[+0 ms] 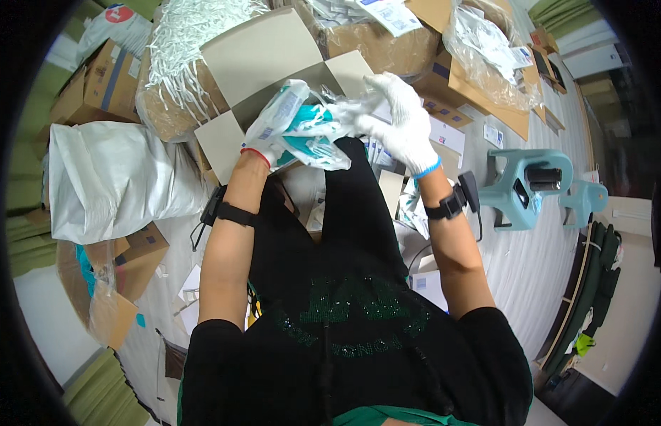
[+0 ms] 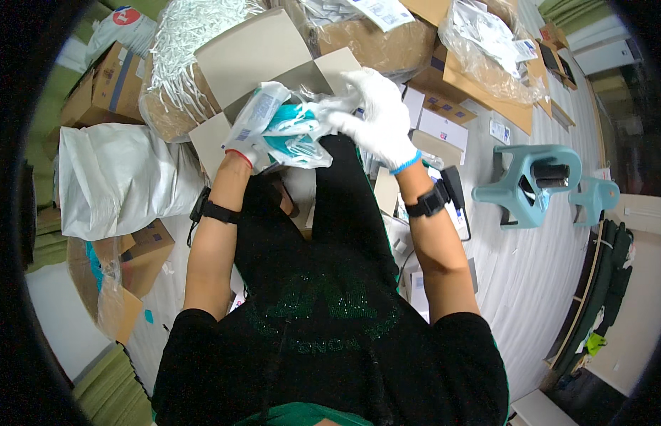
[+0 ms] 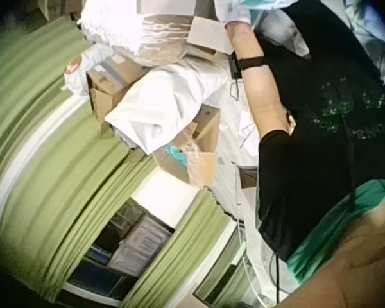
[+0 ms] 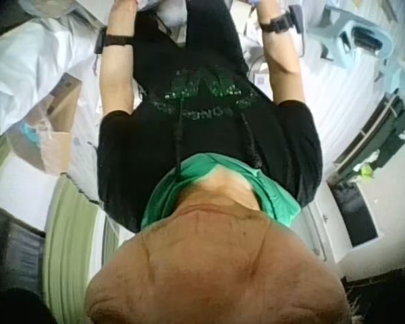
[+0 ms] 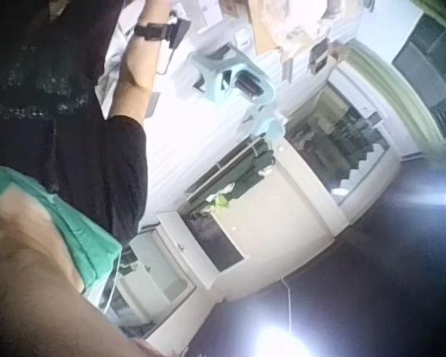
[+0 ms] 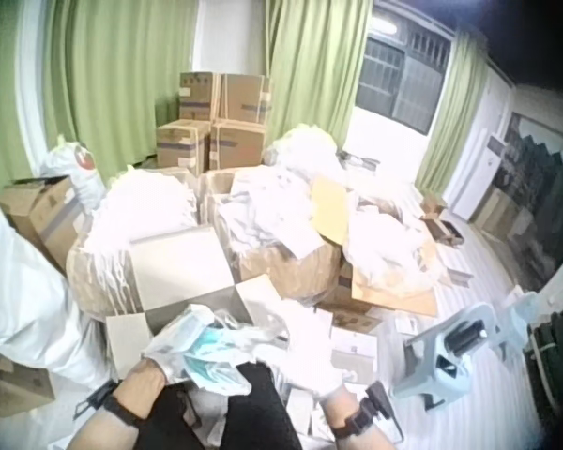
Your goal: Sorting and packing various medical supplies, including masks and sealed packets, into a cardboard box.
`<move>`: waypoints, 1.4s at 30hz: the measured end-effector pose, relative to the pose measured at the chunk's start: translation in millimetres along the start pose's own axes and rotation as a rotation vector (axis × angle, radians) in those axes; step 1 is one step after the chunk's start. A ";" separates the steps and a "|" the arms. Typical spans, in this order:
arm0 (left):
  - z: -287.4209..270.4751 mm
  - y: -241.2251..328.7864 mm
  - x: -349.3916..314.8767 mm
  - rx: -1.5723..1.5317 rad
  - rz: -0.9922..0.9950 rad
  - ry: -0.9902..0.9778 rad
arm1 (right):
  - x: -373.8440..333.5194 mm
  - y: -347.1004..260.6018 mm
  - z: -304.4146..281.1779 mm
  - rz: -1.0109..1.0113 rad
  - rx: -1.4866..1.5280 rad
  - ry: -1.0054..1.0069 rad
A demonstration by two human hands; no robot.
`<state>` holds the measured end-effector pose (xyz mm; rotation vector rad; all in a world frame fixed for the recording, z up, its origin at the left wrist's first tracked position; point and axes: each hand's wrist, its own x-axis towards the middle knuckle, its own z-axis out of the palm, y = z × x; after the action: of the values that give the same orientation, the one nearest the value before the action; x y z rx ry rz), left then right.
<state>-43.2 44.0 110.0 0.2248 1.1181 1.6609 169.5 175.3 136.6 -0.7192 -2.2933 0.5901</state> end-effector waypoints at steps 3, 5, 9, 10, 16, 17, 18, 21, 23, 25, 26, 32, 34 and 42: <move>22.0 15.9 3.7 -0.137 -0.066 0.179 | 5.8 -37.3 -9.3 -0.256 -0.046 -0.094; -8.4 -1.5 21.1 -0.132 0.026 0.057 | -0.6 -52.8 3.8 -0.137 -0.003 -0.200; -51.5 -26.9 53.7 0.400 0.366 -0.149 | -0.5 -25.7 35.4 -0.128 -0.014 -0.298; -51.1 -26.0 52.4 0.237 0.311 -0.209 | 3.5 -35.9 28.6 -0.031 0.052 -0.302; -51.2 -16.5 42.4 -0.060 0.104 -0.247 | 12.0 -3.8 41.0 0.305 0.634 -0.416; -54.3 -16.9 40.2 -0.052 0.098 -0.231 | 15.7 -12.6 33.0 0.349 0.710 -0.452; -57.5 -16.7 38.8 -0.044 0.090 -0.215 | 19.4 -22.7 24.3 0.376 0.701 -0.480; -60.2 -15.2 37.8 -0.007 0.077 -0.204 | 21.5 -24.8 18.2 0.400 0.872 -0.521; -59.3 -11.9 37.0 0.042 0.073 -0.214 | 22.1 -17.3 25.2 0.361 0.834 -0.448; -59.5 -8.7 35.0 0.124 0.069 -0.218 | 23.6 -15.0 30.7 0.359 0.804 -0.391; -60.1 -6.6 33.3 0.184 0.068 -0.220 | 24.2 -16.4 32.7 0.377 0.793 -0.371; -51.4 -2.3 28.0 0.339 -0.130 -0.100 | 31.4 -14.4 48.5 -0.010 0.337 -0.212; -50.8 -6.6 28.7 -0.164 -0.276 -0.028 | 36.9 -23.6 53.1 -0.104 0.320 -0.173; -60.8 -4.3 58.1 -0.410 -0.573 0.013 | 72.1 -43.5 50.2 -0.377 -0.118 -0.406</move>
<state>-102.7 58.7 52.3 -0.3435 0.7322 1.3278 74.2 177.2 159.6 -0.2128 -2.7650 0.4545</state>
